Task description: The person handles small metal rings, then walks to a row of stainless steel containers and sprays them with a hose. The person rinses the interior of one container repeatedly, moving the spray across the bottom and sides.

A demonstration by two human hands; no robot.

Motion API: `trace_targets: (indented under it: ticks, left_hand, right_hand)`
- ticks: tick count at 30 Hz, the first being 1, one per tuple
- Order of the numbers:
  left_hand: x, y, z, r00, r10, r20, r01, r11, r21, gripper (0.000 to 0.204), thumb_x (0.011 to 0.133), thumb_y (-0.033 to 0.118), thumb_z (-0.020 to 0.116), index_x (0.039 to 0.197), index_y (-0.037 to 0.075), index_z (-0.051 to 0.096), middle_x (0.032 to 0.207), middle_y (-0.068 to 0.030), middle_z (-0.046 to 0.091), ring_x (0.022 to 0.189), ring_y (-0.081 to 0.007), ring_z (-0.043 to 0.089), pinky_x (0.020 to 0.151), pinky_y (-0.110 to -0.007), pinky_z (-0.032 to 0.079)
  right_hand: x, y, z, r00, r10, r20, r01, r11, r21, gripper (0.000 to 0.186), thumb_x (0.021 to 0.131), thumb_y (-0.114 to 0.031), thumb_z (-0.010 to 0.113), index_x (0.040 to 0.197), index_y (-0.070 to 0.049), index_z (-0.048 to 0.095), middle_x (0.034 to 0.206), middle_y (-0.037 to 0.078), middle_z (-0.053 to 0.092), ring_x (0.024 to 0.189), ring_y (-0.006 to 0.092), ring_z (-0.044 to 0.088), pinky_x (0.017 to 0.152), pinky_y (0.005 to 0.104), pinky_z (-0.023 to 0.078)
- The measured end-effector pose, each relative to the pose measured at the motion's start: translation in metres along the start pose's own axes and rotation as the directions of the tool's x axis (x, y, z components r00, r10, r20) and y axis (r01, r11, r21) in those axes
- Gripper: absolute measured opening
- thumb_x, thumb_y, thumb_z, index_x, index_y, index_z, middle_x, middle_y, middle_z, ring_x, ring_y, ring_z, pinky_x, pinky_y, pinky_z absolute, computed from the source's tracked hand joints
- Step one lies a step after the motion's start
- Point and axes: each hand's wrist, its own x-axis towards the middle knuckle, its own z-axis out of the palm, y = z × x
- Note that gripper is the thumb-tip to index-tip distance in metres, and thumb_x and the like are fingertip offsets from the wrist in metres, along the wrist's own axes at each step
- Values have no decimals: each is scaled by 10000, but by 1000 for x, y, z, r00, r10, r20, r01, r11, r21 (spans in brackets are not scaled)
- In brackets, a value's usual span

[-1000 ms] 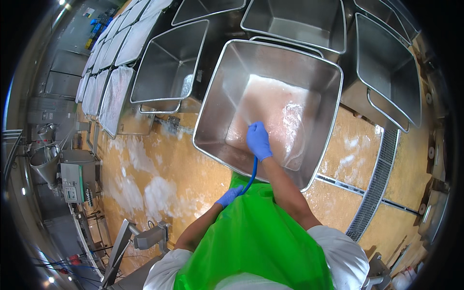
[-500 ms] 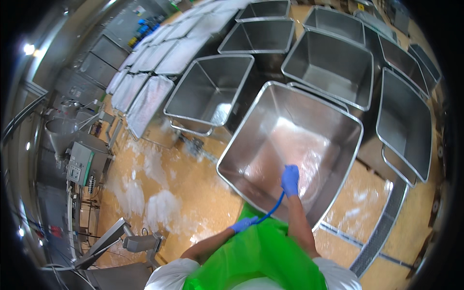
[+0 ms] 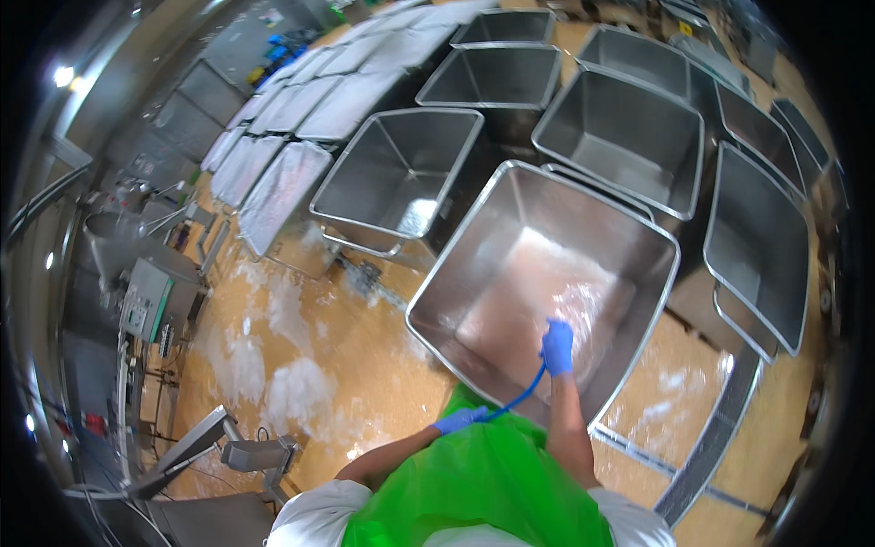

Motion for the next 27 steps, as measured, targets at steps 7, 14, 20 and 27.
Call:
trace_targets:
  ticks: [7, 14, 20, 27]
  left_hand:
    - [-10, 18, 1, 998, -69, 13, 68, 997, 44, 577, 914, 502, 295, 724, -9, 483, 656, -160, 474, 603, -250, 423, 632, -399, 377]
    - [-20, 31, -4, 998, 66, 5, -66, 982, 179, 485, 910, 468, 336, 807, 12, 464, 639, -198, 436, 579, -278, 405, 574, -418, 364]
    - [-5, -7, -3, 992, 105, 73, -112, 989, 94, 308, 883, 340, 449, 966, 44, 431, 684, -227, 479, 614, -377, 461, 585, -429, 378]
    - [-18, 25, -7, 990, 126, 62, -136, 973, 188, 294, 874, 313, 468, 1011, 62, 404, 717, -230, 505, 636, -407, 472, 575, -449, 374]
  right_hand:
    - [-13, -6, 4, 999, -9, -47, 3, 994, -112, 253, 851, -215, 424, 936, -25, 567, 668, 102, 487, 483, 182, 493, 354, 317, 414]
    - [-16, -37, 17, 990, 54, -131, -67, 994, -91, 197, 877, -200, 438, 851, -14, 494, 609, 108, 484, 464, 201, 506, 365, 330, 419]
    - [-13, -30, 15, 976, 203, -77, -212, 967, -142, 217, 860, -200, 396, 941, -32, 505, 689, 114, 518, 519, 195, 513, 369, 329, 429]
    - [-12, -36, 16, 967, 98, -234, -145, 971, -191, 200, 871, -203, 392, 857, -29, 489, 640, 110, 501, 481, 201, 504, 366, 329, 432]
